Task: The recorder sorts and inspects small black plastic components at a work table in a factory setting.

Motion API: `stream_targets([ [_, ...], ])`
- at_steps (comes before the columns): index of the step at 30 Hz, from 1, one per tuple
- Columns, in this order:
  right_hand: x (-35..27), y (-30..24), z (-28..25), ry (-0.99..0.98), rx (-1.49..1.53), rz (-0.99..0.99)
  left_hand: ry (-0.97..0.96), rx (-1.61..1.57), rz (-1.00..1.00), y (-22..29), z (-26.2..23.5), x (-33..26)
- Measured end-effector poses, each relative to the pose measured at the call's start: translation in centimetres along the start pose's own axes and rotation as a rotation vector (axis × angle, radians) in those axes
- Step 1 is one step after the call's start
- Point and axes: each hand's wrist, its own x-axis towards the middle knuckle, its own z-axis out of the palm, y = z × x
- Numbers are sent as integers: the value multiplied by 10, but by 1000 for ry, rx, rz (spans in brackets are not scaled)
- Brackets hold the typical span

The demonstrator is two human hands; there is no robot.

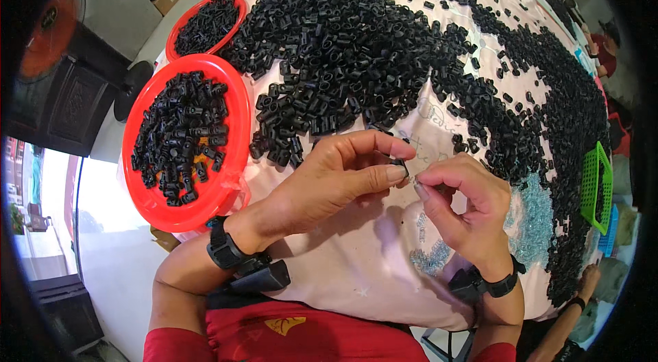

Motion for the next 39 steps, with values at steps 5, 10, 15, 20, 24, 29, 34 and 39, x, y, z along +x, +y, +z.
stream_targets([
  [5, 0, 0, -1, 14, -43, -28, -21, -79, -54, 1, 2, -1],
  [10, 2, -3, -2, 15, -76, -52, -16, -106, -93, -1, 3, -1],
  [15, 1, -5, -3, 24, -157, -97, -41, -70, -94, -3, 3, -1],
  [20, 2, -8, -2, 11, -192, -127, -113, -124, -86, -9, 2, 0],
  [24, 2, -9, -3, 22, -209, -143, -126, -118, -135, -7, 2, 0],
  [29, 3, -6, -3, 7, -232, -173, -137, -190, -143, -8, 2, -2],
  [34, 4, 7, -2, -37, -289, -67, 71, -389, 1, -6, -15, 2],
  [39, 3, 17, 5, -209, -432, -95, 73, -383, 28, -6, -12, 0],
])
